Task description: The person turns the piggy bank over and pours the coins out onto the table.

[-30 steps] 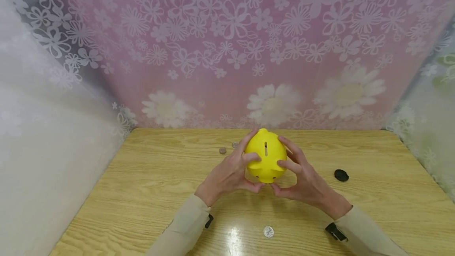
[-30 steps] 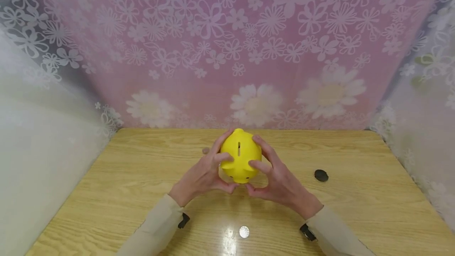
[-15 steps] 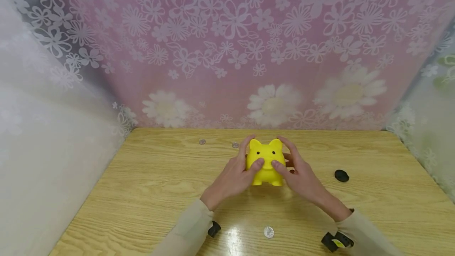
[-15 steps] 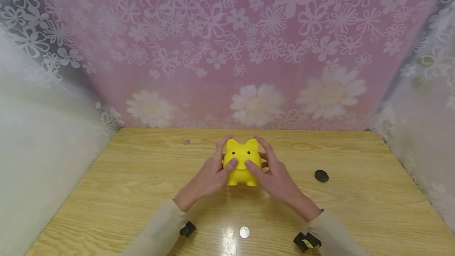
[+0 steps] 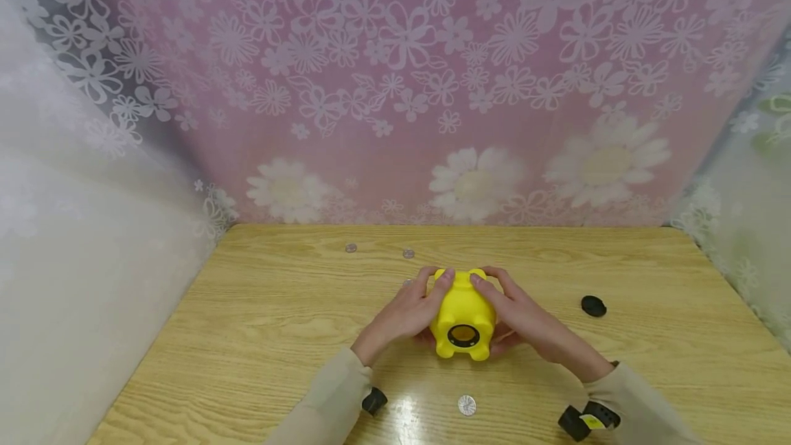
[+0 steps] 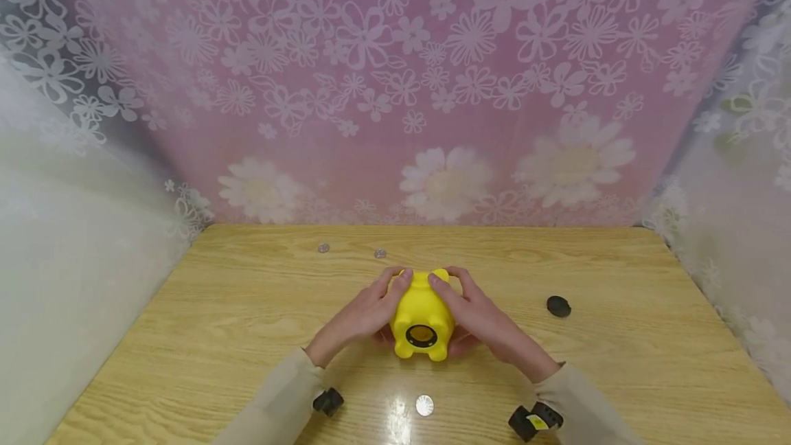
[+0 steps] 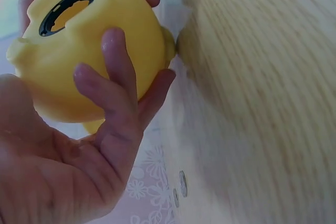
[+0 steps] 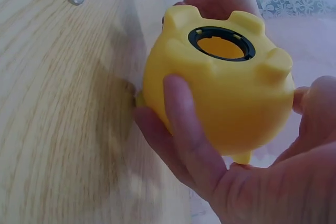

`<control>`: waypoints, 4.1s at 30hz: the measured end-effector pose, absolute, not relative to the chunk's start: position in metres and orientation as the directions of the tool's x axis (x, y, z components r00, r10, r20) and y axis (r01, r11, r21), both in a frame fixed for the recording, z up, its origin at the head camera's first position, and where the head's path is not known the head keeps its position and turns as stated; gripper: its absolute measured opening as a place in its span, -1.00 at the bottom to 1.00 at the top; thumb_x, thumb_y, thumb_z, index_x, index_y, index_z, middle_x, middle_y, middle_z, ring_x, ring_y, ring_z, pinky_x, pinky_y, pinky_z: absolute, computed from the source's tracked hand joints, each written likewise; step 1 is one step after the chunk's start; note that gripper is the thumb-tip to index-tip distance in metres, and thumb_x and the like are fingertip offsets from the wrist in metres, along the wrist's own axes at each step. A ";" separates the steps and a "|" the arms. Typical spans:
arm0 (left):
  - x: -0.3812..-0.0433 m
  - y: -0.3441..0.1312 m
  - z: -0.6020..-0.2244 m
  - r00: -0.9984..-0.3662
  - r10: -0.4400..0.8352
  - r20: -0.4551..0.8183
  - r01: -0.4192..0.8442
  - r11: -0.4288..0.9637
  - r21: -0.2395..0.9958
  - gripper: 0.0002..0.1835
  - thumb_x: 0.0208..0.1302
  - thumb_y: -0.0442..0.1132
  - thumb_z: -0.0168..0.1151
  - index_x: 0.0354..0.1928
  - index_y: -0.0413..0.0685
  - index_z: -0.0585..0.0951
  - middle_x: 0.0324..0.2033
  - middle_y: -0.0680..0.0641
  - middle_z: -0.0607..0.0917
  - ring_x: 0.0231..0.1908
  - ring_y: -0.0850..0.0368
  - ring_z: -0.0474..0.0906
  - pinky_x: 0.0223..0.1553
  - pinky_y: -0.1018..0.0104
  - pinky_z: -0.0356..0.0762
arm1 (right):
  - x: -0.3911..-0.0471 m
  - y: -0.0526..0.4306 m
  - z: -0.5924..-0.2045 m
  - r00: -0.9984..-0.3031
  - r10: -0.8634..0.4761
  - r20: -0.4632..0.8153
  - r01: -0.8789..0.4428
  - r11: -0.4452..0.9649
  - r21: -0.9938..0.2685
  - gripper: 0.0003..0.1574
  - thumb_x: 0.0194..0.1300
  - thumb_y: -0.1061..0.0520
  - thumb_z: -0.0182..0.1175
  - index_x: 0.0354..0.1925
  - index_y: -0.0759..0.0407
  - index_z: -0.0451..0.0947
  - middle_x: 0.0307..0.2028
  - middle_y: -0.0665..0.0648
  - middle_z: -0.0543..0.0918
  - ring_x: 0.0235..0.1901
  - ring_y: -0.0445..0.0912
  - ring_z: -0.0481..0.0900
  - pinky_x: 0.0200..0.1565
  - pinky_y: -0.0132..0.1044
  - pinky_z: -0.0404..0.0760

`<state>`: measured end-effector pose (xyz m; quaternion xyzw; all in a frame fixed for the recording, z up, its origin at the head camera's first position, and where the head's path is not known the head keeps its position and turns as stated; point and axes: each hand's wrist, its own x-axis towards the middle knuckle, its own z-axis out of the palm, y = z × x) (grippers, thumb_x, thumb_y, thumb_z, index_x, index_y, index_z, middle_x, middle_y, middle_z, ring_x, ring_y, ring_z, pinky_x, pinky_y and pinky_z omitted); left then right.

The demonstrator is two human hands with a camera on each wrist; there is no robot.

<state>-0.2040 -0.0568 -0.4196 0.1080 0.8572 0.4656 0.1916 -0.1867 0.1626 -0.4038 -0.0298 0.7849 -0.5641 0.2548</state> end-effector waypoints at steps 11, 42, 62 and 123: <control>-0.207 -0.060 -0.419 -0.871 0.410 -0.271 -0.031 0.504 0.863 -0.01 0.34 0.62 -0.28 0.59 0.13 0.09 -0.33 -0.15 0.69 -0.69 -0.06 0.65 -0.61 0.08 0.67 | -0.187 0.165 -0.401 -0.848 -0.366 -0.383 0.265 0.333 -0.905 -0.06 0.55 -0.44 -0.14 0.58 -0.08 -0.22 -0.03 0.36 0.66 -0.31 0.13 0.79 -0.32 -0.05 0.78; -0.220 -0.077 -0.410 -0.391 0.638 0.663 0.907 0.387 0.163 -0.03 -0.01 0.02 0.57 0.30 0.06 0.12 0.52 -0.36 0.17 0.41 -0.18 0.41 0.36 0.14 0.50 | -0.216 0.170 -0.423 -0.224 -0.477 0.850 -0.966 0.222 -0.131 -0.19 0.28 -0.15 0.30 0.16 0.44 0.31 0.28 0.71 0.22 0.48 0.17 0.26 0.45 -0.33 0.34; -0.199 -0.056 -0.420 -0.920 0.378 0.106 0.320 0.564 0.761 -0.23 0.48 0.44 -0.20 0.60 0.47 -0.10 -0.33 -0.07 0.65 -0.48 0.12 0.53 -0.45 0.30 0.52 | -0.185 0.158 -0.404 -0.957 -0.289 0.035 -0.166 0.441 -0.882 -0.20 0.58 -0.17 0.05 0.59 -0.26 -0.06 0.28 0.48 0.49 -0.06 0.11 0.73 -0.24 -0.15 0.77; -0.220 -0.078 -0.391 -0.373 0.598 0.709 0.922 0.323 0.213 -0.09 -0.04 -0.15 0.65 0.22 0.08 0.17 0.52 -0.34 0.13 0.42 -0.20 0.37 0.37 0.22 0.49 | -0.213 0.167 -0.399 -0.101 -0.470 0.877 -0.980 0.199 -0.006 -0.32 0.37 -0.05 0.29 0.20 0.31 0.27 0.43 0.58 0.19 0.52 0.22 0.24 0.42 -0.26 0.38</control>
